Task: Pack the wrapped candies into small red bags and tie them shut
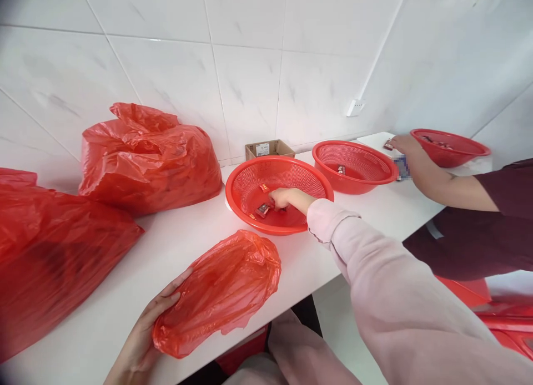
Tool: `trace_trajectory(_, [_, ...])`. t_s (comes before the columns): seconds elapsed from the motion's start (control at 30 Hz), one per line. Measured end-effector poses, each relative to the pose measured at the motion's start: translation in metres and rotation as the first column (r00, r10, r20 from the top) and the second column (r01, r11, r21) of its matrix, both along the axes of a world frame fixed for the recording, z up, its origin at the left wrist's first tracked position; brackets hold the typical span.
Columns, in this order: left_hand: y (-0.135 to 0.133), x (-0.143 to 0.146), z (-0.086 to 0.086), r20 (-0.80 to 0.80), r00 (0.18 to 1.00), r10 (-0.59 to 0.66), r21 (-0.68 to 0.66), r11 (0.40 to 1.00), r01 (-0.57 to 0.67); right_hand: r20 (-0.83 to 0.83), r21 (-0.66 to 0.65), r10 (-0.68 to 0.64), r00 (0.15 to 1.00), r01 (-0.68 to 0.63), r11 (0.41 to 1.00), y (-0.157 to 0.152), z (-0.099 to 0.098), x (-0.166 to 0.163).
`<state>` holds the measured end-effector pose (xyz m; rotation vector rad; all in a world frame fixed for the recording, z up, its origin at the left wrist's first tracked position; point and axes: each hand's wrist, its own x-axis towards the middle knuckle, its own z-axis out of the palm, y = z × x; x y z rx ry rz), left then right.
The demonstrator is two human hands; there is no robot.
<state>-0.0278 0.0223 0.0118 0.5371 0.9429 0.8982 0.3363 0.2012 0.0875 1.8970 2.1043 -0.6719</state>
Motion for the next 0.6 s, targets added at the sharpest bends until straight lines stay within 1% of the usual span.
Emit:
trace_trajectory(0.07, [0.001,-0.001,-0.001,0.016,1.000,-0.015,-0.012,1.000,0.015,-0.074,0.013,-0.016,0.997,0.017,1.000,-0.002,0.011,0.003])
trace_trajectory(0.17, [0.000,-0.002,-0.003,0.048,0.999,-0.022,-0.018,1.000,0.023,-0.235,0.064,-0.016,0.972,0.031,0.997,-0.015,0.034,0.004])
trace_trajectory(0.23, [0.000,-0.002,-0.003,0.074,0.997,-0.020,-0.015,1.000,0.021,-0.400,0.087,0.017,0.916,0.020,0.996,-0.032,0.049,-0.002])
trace_trajectory(0.27, [-0.001,-0.002,-0.003,0.083,0.996,-0.020,-0.010,1.000,0.021,-0.512,0.080,0.039,0.858,0.003,0.997,-0.043,0.055,-0.009])
trace_trajectory(0.33, [-0.002,-0.002,-0.003,0.092,0.995,-0.032,0.013,0.999,0.031,-0.730,0.031,0.073,0.680,-0.074,0.997,-0.067,0.061,-0.028])
trace_trajectory(0.37, [-0.002,-0.002,-0.003,0.095,0.995,-0.043,0.029,0.999,0.041,-0.802,0.007,0.088,0.591,-0.137,0.991,-0.078,0.061,-0.039])
trace_trajectory(0.4, [-0.003,-0.002,-0.003,0.097,0.994,-0.057,0.047,0.998,0.053,-0.839,-0.005,0.109,0.532,-0.207,0.978,-0.090,0.059,-0.051])
trace_trajectory(0.43, [-0.003,-0.002,-0.004,0.101,0.992,-0.070,0.064,0.996,0.063,-0.844,-0.005,0.139,0.518,-0.267,0.964,-0.099,0.056,-0.063])
trace_trajectory(0.47, [-0.003,-0.003,-0.004,0.106,0.991,-0.080,0.078,0.994,0.072,-0.826,0.002,0.176,0.535,-0.310,0.951,-0.107,0.052,-0.075])
trace_trajectory(0.5, [-0.004,-0.003,-0.005,0.112,0.990,-0.085,0.086,0.993,0.075,-0.790,0.024,0.218,0.573,-0.327,0.945,-0.113,0.047,-0.085])
trace_trajectory(0.53, [-0.005,-0.004,-0.006,0.116,0.990,-0.082,0.092,0.993,0.072,-0.740,0.058,0.256,0.623,-0.320,0.946,-0.117,0.042,-0.094])
trace_trajectory(0.6, [-0.006,-0.004,-0.009,0.122,0.991,-0.064,0.097,0.994,0.052,-0.636,0.137,0.288,0.716,-0.262,0.955,-0.118,0.035,-0.104])
